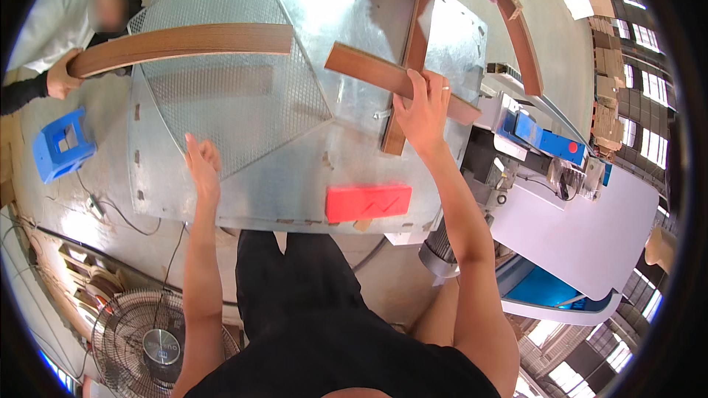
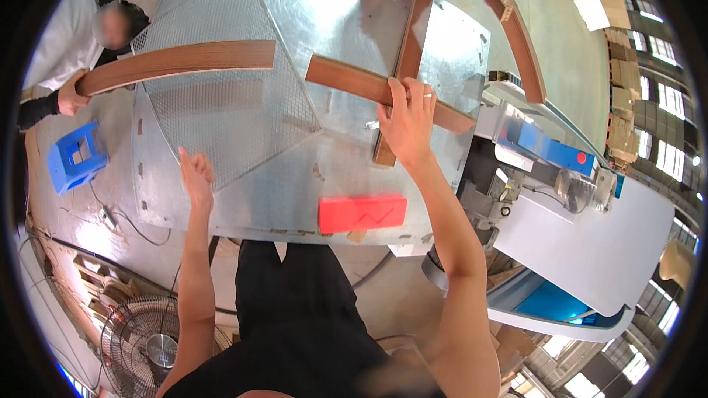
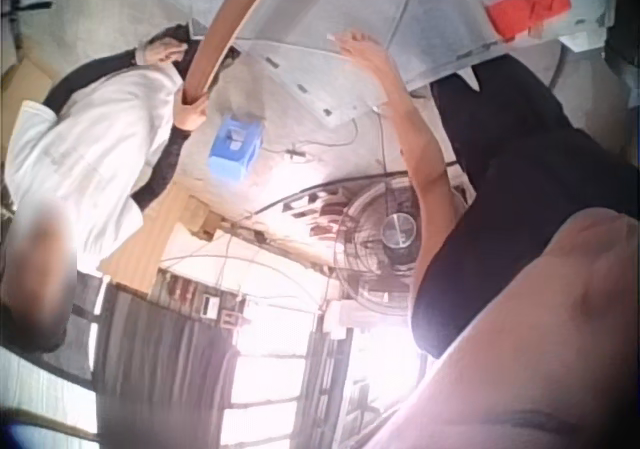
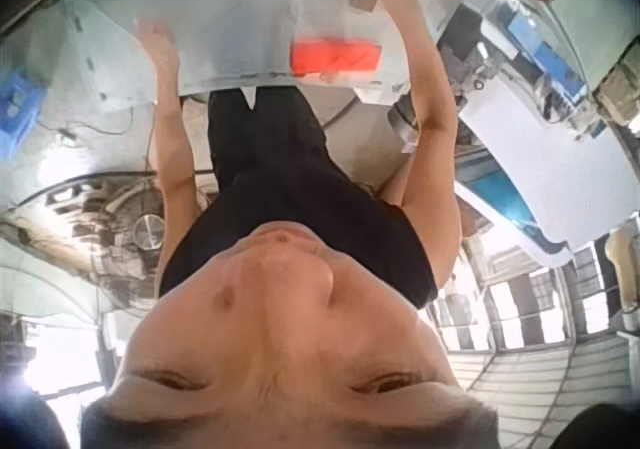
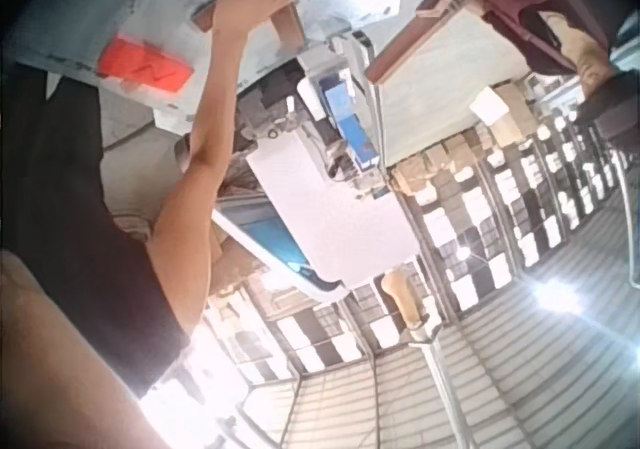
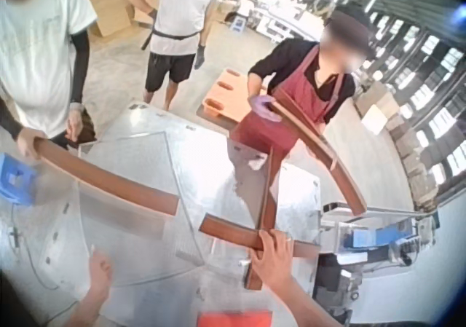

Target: The person assembles a wooden frame with a mesh screen by hand, fitting wood slats together around the mesh while being assisted by others who hold the components in place.

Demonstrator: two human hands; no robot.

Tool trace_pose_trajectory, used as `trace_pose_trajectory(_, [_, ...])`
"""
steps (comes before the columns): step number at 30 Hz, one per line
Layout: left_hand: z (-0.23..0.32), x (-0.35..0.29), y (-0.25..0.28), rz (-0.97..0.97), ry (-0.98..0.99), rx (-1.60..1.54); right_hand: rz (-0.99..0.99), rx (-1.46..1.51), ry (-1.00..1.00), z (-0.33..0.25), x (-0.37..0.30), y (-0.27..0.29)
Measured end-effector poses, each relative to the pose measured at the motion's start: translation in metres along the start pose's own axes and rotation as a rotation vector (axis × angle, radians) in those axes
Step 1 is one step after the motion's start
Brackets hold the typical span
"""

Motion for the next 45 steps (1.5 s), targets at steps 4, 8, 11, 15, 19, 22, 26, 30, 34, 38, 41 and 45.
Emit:
trace_pose_trajectory(4, [0.005,-0.021,-0.01,-0.067,0.267,-0.056,0.011,-0.02,-0.06,0.019,0.016,-0.006])
trace_pose_trajectory(8, [0.008,-0.021,-0.01,-0.124,0.544,-0.35,-0.065,0.053,-0.692,0.101,0.052,-0.088])
trace_pose_trajectory(11, [-0.001,-0.024,-0.036,-0.103,0.768,-0.602,-0.19,-0.1,-0.848,0.175,0.034,-0.135])
trace_pose_trajectory(15, [0.024,-0.017,-0.033,-0.023,0.754,-0.574,-0.114,-0.324,-0.795,0.131,0.038,-0.157])
trace_pose_trajectory(19, [0.037,-0.02,-0.029,-0.071,0.55,-0.305,-0.09,-0.332,-0.645,0.112,0.026,-0.121])
trace_pose_trajectory(22, [0.028,-0.02,-0.021,-0.076,0.561,-0.278,-0.245,-0.15,-0.915,0.143,0.004,-0.114])
trace_pose_trajectory(26, [0.022,-0.018,-0.001,-0.015,0.534,-0.293,-0.201,0.023,-0.893,0.126,0.026,-0.097])
trace_pose_trajectory(30, [0.019,-0.022,0.002,0.055,0.521,-0.309,-0.104,0.757,-1.364,0.122,0.012,-0.08])
trace_pose_trajectory(34, [0.017,-0.019,-0.002,0.009,0.527,-0.337,-0.08,1.34,-1.717,0.112,-0.013,-0.048])
trace_pose_trajectory(38, [0.018,-0.025,-0.015,-0.001,0.532,-0.299,-0.056,0.995,-1.572,0.116,-0.02,-0.014])
trace_pose_trajectory(41, [0.03,-0.023,-0.018,0.037,0.466,-0.233,-0.075,1.022,-1.615,0.107,0.006,-0.002])
trace_pose_trajectory(45, [0.028,-0.037,-0.009,-0.017,0.397,-0.191,-0.08,0.784,-1.562,0.101,-0.02,-0.008])
Point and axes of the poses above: each hand's wrist, its own x-axis towards the middle knuckle, its own y-axis out of the back of the hand, z = x × y, the point moved 2 cm from there along x, towards the middle knuckle, and after that the axes turned 12 degrees about z, right-handed, at the moved point
